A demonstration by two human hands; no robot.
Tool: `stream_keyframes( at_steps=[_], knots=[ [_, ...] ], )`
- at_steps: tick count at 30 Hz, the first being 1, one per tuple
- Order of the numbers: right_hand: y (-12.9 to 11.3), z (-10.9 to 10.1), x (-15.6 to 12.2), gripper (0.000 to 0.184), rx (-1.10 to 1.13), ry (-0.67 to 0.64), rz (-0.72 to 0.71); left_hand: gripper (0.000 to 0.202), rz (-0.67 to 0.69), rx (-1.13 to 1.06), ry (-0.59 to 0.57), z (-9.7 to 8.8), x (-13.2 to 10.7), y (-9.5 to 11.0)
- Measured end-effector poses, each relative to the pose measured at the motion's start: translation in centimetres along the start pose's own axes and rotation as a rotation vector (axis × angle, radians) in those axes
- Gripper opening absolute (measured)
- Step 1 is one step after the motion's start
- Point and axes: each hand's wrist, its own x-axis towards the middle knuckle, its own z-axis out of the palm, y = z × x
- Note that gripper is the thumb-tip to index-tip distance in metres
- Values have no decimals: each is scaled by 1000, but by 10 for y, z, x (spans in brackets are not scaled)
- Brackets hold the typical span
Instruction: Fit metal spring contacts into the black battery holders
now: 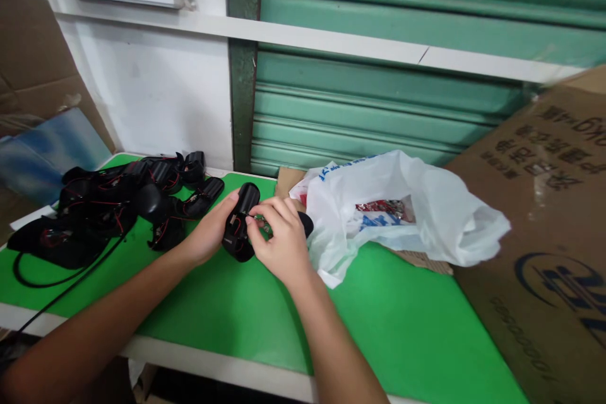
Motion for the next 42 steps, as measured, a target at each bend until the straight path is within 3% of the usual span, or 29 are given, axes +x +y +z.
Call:
stream_keyframes(
  at_steps=[13, 30, 33, 38, 42],
  knots=[
    [-2, 0, -1, 18, -165, -124, -141, 53, 8, 192, 29, -5, 4, 2],
    [-3, 2, -5, 17, -366, -206, -198, 54, 95, 431, 15, 1, -4, -1],
    [-3, 1, -4, 16, -285, -166, -155, 50, 79, 352, 47, 0, -1, 0],
    [-1, 2, -1, 11, -50, -18, -55, 41, -48, -42, 24, 1, 3, 2],
    [-1, 5, -1, 8, -12, -5, -12, 38, -138, -186, 22, 3, 1, 2]
  ],
)
